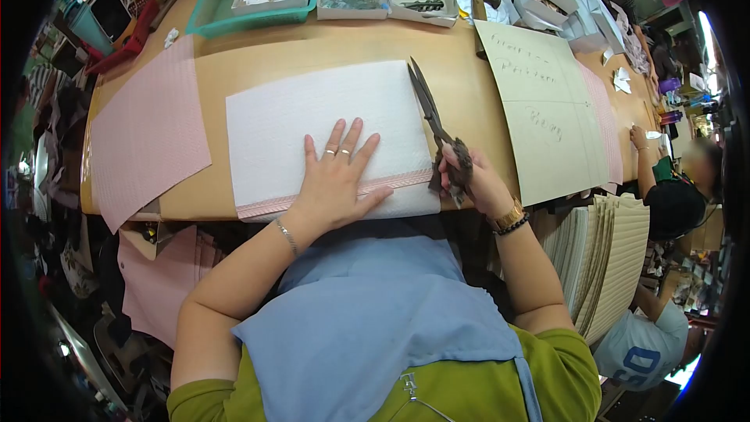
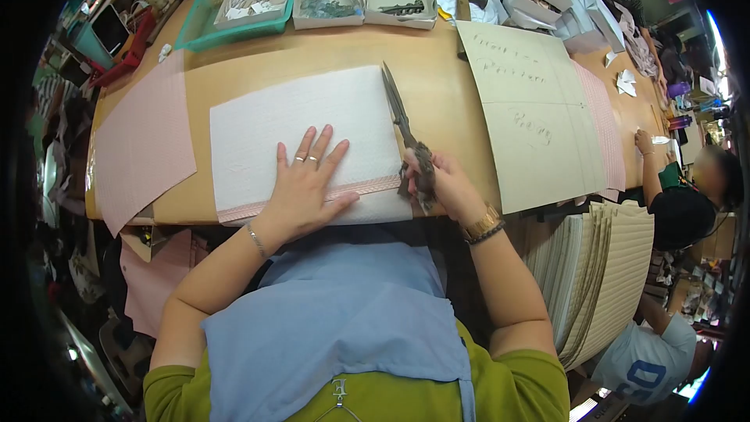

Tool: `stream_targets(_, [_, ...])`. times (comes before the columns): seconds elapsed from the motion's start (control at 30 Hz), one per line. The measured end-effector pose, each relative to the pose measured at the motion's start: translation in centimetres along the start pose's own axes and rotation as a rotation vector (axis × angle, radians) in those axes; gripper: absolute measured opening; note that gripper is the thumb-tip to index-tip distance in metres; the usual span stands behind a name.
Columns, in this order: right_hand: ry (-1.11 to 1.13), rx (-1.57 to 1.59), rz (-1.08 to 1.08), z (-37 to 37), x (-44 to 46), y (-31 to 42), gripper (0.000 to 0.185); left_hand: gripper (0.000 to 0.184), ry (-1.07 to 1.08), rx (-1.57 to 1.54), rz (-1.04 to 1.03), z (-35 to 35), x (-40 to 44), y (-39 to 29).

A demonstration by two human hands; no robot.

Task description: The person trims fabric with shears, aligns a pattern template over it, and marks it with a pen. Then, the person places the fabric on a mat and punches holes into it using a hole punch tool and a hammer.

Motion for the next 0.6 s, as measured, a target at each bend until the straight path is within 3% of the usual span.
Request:
stream_targets(0.07, [0.004,0.007,-0.013,0.4,-1.2,-0.6,0.036,0.069,0.019,-0.007,0.034,0.2,1.4,0.8])
stream_targets(0.17, [0.041,0.068,-0.048,0.3,-2.7,-2.0,0.036,0.061,-0.216,-0.011,0.041,2.1,6.1,2.9])
stream_targets(0.27, [0.033,0.052,-0.042,-0.1,-3.6,-2.2,0.031,0.057,-0.274,-0.082,0.025,2.2,11.9,4.7])
stream_targets(0.37, [0.047,0.025,-0.013,0.2,-3.9,-2.8,0.025,0.045,-0.186,-0.018,0.071,2.7,14.1,4.1])
stream_targets(0.47, [0.045,-0.045,0.017,0.3,-4.2,-2.6,0.020,0.031,-0.148,-0.277,0.013,1.5,15.3,5.4])
stream_targets(0.6, [-0.001,-0.122,0.004,0.8,-3.9,-2.0,0.018,0.021,-0.297,-0.498,-0.093,2.3,14.9,5.8])
Point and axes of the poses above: each hand's wrist, its own x-axis towards the middle knuckle, its own z-axis out of the back of the hand, y = z × x, the point moved 8 cm from there along x, towards the middle knuckle, and after that the axes turned 6 degrees about -x, right-handed, at the moved point
